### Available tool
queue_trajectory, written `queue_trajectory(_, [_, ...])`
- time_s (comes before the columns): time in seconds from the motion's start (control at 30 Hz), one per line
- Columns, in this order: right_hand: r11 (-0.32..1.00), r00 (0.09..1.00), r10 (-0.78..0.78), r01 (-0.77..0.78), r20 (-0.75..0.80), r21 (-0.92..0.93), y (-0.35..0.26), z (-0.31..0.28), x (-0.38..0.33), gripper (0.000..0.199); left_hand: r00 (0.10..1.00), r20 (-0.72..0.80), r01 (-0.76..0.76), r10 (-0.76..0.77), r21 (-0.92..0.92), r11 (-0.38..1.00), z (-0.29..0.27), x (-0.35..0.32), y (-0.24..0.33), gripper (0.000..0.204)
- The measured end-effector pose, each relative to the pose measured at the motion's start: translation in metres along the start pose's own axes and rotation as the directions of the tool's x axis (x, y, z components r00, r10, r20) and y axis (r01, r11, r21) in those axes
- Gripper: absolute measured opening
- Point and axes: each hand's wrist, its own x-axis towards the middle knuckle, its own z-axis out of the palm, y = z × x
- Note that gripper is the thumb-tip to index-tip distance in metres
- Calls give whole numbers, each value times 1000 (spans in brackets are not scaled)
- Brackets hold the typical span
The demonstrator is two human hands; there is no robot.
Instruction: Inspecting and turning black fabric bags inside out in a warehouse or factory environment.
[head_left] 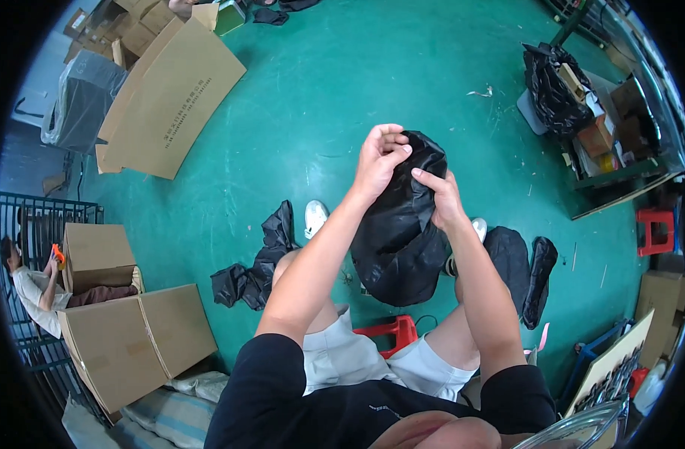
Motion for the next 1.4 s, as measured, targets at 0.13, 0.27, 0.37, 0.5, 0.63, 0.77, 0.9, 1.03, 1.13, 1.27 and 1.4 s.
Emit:
queue_trajectory(0.13, [999,993,-30,26,117,40,-3,-6,-2,43,994,69,-111,91,399,910,-2,-8,11,50])
queue_trajectory(0.27, [995,985,-3,-14,175,95,-2,-13,-1,48,994,98,-80,43,413,907,-5,-14,12,52])
queue_trajectory(0.37, [995,975,28,-49,220,91,-5,-15,-4,51,995,17,-98,101,447,889,-6,-17,7,41])
queue_trajectory(0.5, [997,974,7,-23,225,71,-11,-17,-6,53,999,42,-43,27,439,898,-6,-8,4,26])
queue_trajectory(0.63, [971,979,-99,134,181,-196,-4,-14,0,57,999,-53,22,4,475,880,-17,2,-3,26])
queue_trajectory(0.77, [625,894,-439,374,87,-686,11,-24,13,64,981,-66,194,-185,191,962,-13,7,-2,35])
queue_trajectory(0.9, [375,735,-669,462,111,-804,15,-14,3,77,890,-84,439,-449,-112,891,5,-3,25,34])
queue_trajectory(1.03, [44,495,-808,592,320,-805,18,-3,-4,77,887,-100,430,-451,-180,885,-3,1,3,32])
queue_trajectory(1.13, [-101,386,-843,572,375,-814,19,-1,-9,74,890,-36,432,-454,-251,866,2,-4,10,33])
queue_trajectory(1.27, [-246,281,-860,503,426,-828,20,-2,-10,76,878,105,470,-467,-373,800,11,-11,25,36])
queue_trajectory(1.4, [-228,396,-825,420,404,-878,22,2,-9,84,878,224,479,-423,-436,762,9,-11,24,39])
